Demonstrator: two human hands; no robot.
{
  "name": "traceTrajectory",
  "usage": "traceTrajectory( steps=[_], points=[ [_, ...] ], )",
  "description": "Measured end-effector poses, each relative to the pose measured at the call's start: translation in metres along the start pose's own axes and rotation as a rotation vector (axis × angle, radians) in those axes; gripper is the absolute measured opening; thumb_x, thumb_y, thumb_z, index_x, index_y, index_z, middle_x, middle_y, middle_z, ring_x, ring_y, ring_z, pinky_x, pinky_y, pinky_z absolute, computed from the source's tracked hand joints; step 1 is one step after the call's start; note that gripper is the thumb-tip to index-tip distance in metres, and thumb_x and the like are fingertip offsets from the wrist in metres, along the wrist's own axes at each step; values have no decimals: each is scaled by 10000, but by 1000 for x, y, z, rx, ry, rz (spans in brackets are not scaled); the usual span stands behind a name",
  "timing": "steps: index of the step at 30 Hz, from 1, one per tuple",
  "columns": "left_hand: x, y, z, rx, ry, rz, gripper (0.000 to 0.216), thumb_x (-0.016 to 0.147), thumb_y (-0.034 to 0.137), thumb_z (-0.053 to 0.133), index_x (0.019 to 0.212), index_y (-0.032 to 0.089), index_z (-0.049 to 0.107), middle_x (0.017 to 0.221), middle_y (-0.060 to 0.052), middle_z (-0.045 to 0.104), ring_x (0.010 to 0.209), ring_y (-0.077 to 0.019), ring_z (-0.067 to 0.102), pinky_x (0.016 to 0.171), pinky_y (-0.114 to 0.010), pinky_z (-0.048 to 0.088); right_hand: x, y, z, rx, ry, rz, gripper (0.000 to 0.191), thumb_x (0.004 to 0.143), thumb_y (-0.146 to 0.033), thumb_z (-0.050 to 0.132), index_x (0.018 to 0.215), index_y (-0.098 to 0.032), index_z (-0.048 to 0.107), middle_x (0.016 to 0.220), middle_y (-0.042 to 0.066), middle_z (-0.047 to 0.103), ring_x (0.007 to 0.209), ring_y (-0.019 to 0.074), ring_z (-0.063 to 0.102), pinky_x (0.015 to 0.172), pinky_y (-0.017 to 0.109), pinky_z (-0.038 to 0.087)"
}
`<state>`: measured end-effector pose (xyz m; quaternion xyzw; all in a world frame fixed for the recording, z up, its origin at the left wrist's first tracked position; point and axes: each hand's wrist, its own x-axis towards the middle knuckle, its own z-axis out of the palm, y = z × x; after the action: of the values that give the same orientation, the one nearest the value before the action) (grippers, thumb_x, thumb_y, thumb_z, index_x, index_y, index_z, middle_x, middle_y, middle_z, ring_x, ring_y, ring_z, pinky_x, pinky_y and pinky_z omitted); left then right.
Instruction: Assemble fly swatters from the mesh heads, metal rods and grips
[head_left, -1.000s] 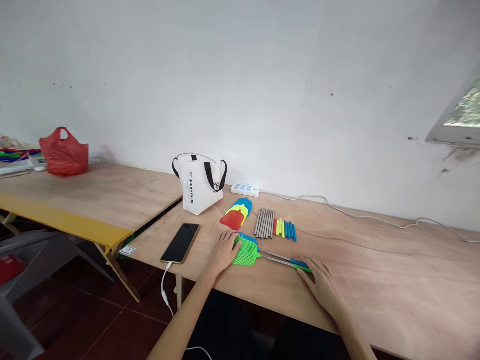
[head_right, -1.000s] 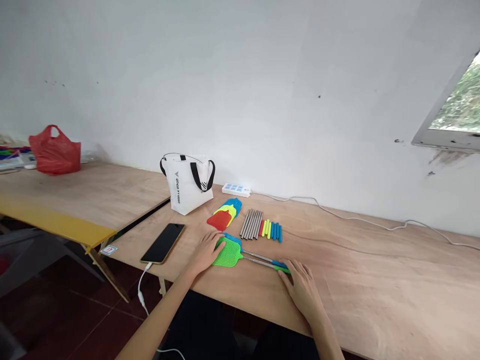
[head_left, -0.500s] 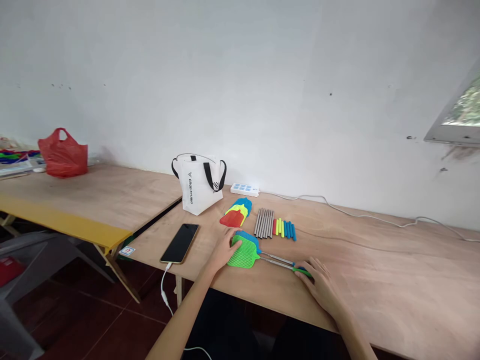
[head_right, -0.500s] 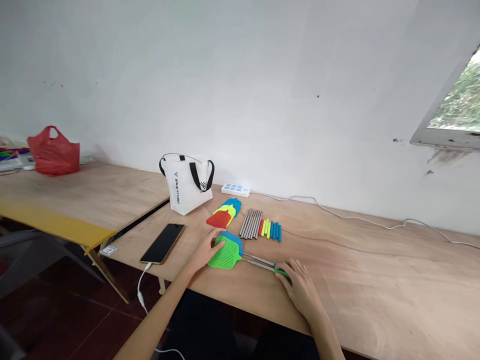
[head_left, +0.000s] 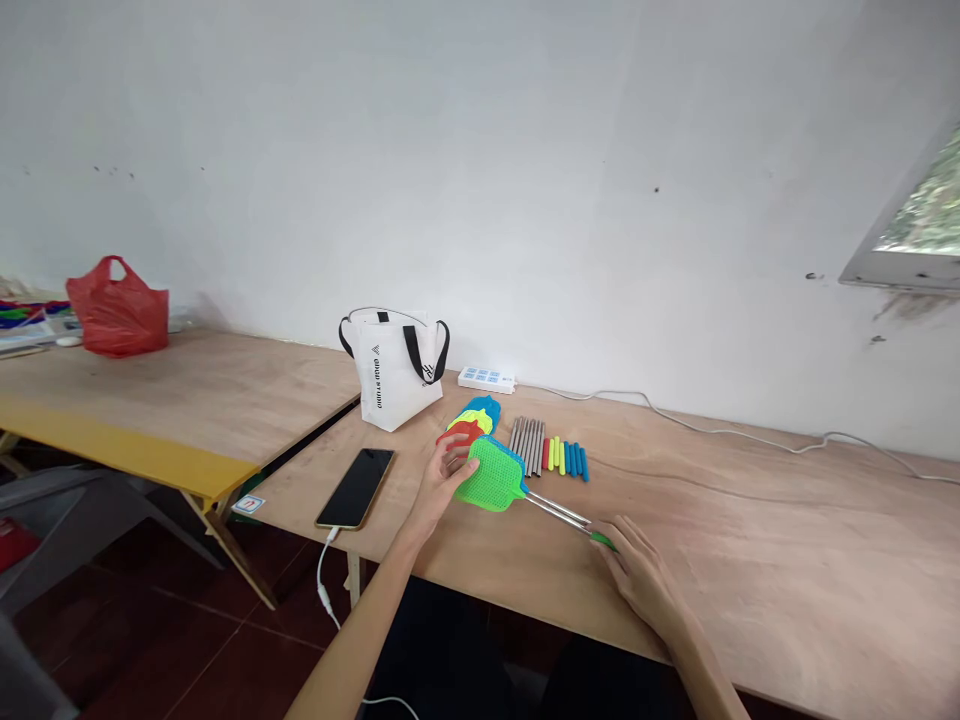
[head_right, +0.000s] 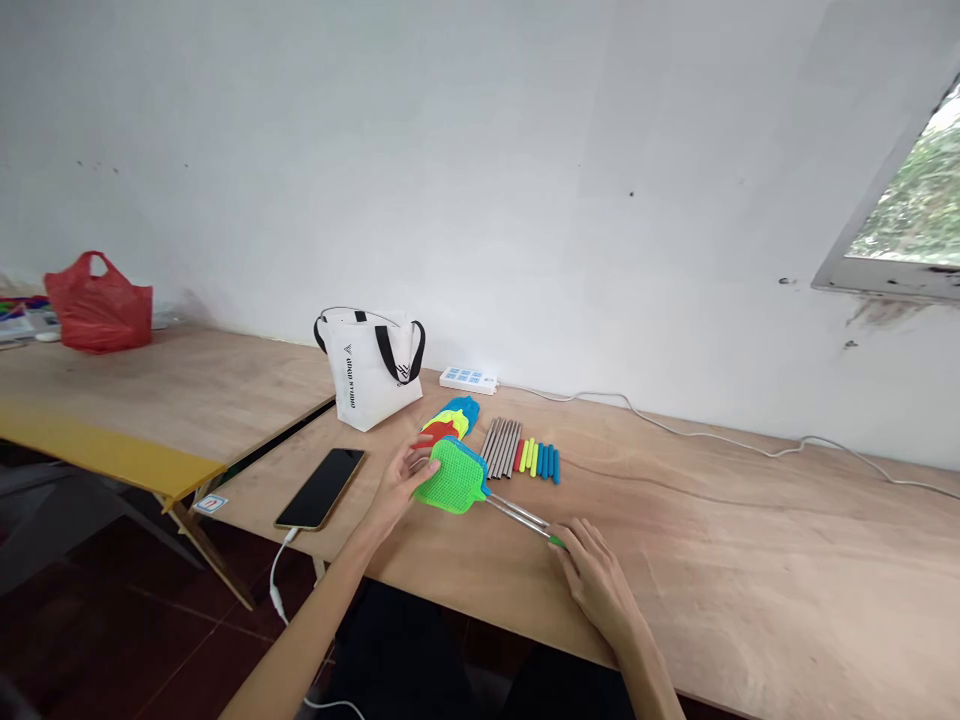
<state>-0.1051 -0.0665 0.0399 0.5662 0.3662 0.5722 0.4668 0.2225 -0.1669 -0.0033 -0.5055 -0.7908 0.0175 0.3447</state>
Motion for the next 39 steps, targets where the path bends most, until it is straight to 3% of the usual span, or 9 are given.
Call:
traceTrajectory(
  steps=[5,8,11,13,17,20,25,39],
  points=[
    [4,-8,-6,-22,4,-102,522,896,582,589,1248,201,531,1238,-122,671,1078,-234,686,903,-375,570,-4,15,-1,83,139,146,301,1005,-466,430,1084,-278,651,1083,77,696,1024,250,659,899,382,531],
    [2,-20,-9,104,-56,-172,470,888,587,578,1129,185,604,1157,-102,695,988,-222,699,876,-371,567,-5,28,-9,60,276,356,355,943,-544,475,1083,-268,649,1038,67,711,968,259,668,843,374,528],
    [-4,-25,-8,301,-181,-115,357,903,521,583,1039,201,665,1095,-63,716,1029,-216,675,951,-361,528,-1,50,-22,10,364,585,414,899,-576,472,1081,-252,655,983,72,725,889,270,672,755,368,507],
    [-8,-24,-6,406,-244,-61,298,928,471,563,1020,216,687,1070,-43,723,1039,-210,663,963,-346,511,7,68,-30,-49,356,672,412,886,-559,454,1063,-246,655,978,73,731,876,269,676,710,351,486],
    [-11,-19,-2,525,-274,-23,275,955,429,523,1005,220,694,1041,-41,726,969,-202,661,886,-326,516,25,99,-38,-287,174,759,367,924,-428,384,1124,-241,628,997,68,728,842,239,671,696,331,466],
    [-11,-19,-1,551,-273,6,286,968,427,497,1004,220,691,1067,-50,723,962,-200,654,882,-324,517,35,110,-32,-399,121,794,350,922,-343,385,1115,-217,648,996,115,709,886,273,655,727,377,467],
    [-11,-21,-1,574,-286,26,280,979,411,476,987,226,687,1062,-47,710,973,-199,649,878,-321,521,35,112,-18,-554,87,783,399,929,-289,361,1177,-176,651,1184,198,640,1165,358,556,884,513,449],
    [-12,-24,1,652,-310,96,266,990,364,466,985,227,694,1080,-61,664,1024,-205,635,918,-338,522,27,109,-17,-644,44,715,418,927,-293,388,1239,-173,639,1190,167,641,1143,323,567,878,447,469]
  ],
)
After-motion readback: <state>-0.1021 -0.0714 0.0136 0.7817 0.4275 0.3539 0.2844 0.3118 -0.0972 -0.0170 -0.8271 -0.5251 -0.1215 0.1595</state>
